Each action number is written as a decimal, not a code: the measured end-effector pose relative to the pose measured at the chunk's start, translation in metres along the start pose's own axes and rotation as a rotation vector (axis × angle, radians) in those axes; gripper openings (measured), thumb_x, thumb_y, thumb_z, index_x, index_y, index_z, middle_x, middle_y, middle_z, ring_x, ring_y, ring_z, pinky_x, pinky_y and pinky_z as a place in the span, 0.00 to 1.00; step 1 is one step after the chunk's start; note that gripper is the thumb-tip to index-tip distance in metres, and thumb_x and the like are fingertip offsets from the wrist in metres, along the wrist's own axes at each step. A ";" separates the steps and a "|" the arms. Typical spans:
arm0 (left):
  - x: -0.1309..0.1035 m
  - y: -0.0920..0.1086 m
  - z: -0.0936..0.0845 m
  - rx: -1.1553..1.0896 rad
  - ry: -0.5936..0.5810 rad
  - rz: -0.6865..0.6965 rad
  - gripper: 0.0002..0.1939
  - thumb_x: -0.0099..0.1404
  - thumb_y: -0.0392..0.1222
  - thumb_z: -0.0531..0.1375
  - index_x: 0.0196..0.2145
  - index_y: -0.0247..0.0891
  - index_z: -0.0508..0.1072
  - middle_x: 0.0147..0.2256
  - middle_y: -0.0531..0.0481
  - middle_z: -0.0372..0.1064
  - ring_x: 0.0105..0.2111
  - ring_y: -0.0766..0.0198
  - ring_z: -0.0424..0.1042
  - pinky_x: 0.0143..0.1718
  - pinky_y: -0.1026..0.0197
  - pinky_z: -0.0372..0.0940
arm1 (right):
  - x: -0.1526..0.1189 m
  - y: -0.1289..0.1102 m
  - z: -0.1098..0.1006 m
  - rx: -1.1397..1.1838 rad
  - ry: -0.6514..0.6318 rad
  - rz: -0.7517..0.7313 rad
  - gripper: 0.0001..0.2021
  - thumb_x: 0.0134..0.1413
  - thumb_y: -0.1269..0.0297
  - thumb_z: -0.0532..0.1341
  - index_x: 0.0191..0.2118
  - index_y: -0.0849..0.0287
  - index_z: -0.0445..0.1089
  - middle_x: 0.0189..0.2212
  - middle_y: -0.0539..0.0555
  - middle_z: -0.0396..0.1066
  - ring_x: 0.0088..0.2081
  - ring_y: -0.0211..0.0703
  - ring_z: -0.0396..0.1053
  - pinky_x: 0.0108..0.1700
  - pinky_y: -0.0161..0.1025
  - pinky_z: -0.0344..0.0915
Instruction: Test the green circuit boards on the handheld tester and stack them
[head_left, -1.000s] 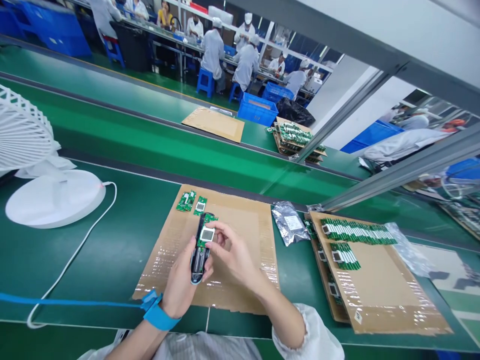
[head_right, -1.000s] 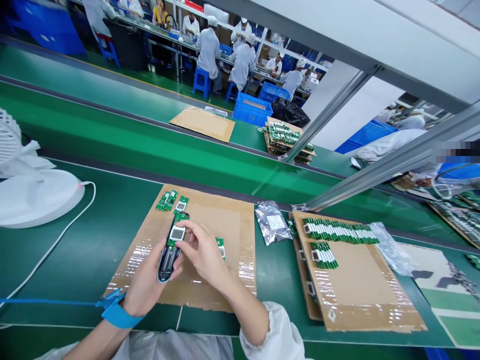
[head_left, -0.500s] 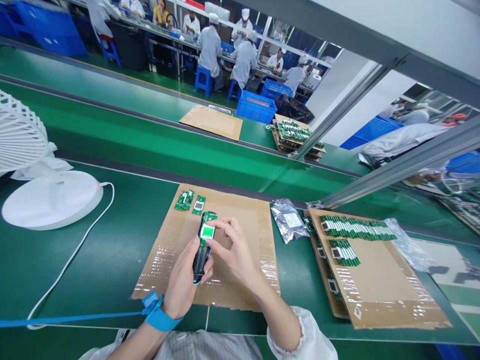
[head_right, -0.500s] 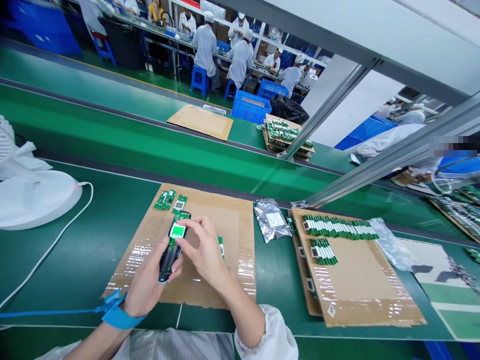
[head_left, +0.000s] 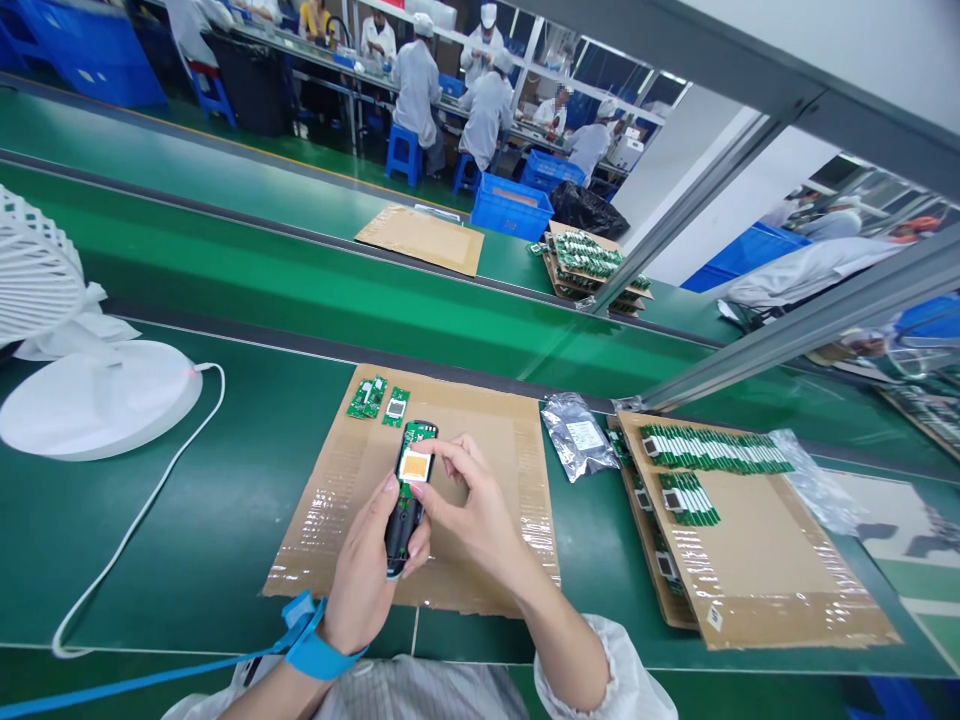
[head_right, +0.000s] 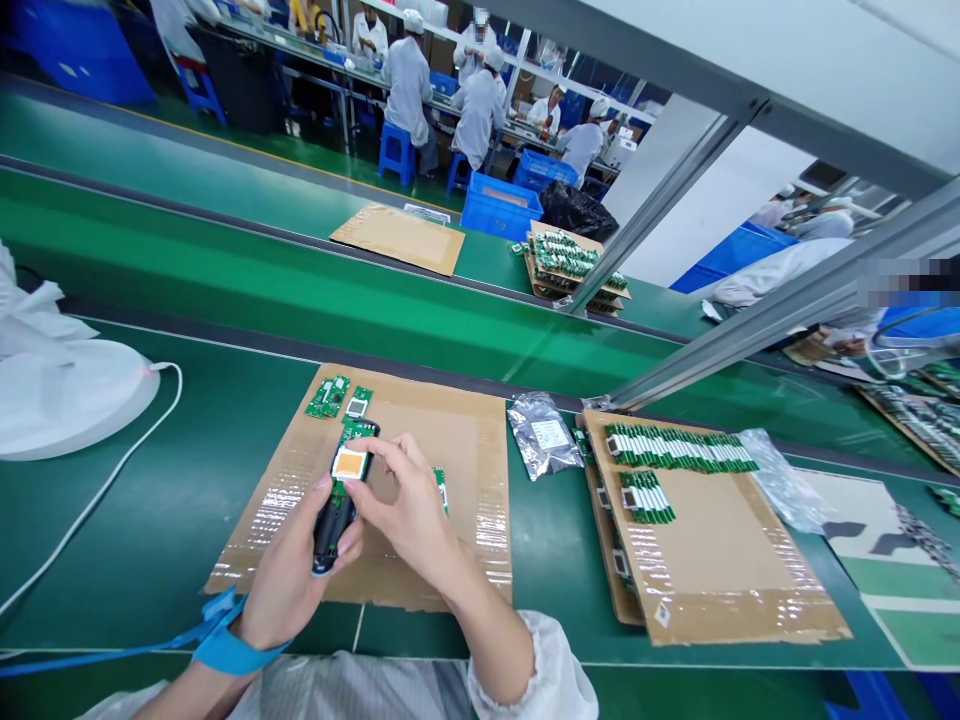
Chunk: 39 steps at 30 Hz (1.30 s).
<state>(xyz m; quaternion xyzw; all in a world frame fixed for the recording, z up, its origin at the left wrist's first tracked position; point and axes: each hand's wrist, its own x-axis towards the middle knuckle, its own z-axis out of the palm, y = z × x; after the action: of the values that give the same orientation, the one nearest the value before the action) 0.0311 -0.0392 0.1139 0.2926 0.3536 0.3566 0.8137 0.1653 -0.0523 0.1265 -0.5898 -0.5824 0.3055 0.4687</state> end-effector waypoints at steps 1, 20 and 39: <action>0.000 0.000 0.000 -0.003 -0.002 0.000 0.20 0.70 0.58 0.52 0.31 0.40 0.65 0.19 0.57 0.56 0.19 0.70 0.51 0.20 0.66 0.50 | 0.000 0.000 0.000 0.000 -0.003 0.001 0.17 0.58 0.70 0.63 0.52 0.48 0.69 0.34 0.47 0.56 0.37 0.37 0.59 0.42 0.34 0.58; -0.002 0.000 0.003 0.048 0.007 0.011 0.18 0.71 0.56 0.51 0.30 0.41 0.65 0.18 0.57 0.57 0.18 0.68 0.52 0.19 0.66 0.50 | -0.003 -0.003 -0.005 0.067 -0.046 0.046 0.14 0.61 0.65 0.62 0.52 0.50 0.69 0.29 0.45 0.54 0.32 0.36 0.57 0.36 0.34 0.55; 0.033 -0.028 -0.044 0.359 0.145 0.097 0.26 0.68 0.61 0.53 0.54 0.41 0.68 0.27 0.54 0.63 0.25 0.67 0.60 0.23 0.68 0.58 | -0.047 0.050 -0.037 -0.676 0.113 0.351 0.08 0.58 0.58 0.59 0.40 0.53 0.63 0.19 0.42 0.57 0.20 0.38 0.61 0.25 0.33 0.48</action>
<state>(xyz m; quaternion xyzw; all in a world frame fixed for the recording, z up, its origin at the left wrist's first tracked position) 0.0234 -0.0199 0.0557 0.4233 0.4549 0.3467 0.7026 0.2129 -0.0992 0.0863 -0.8177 -0.5137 0.1388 0.2196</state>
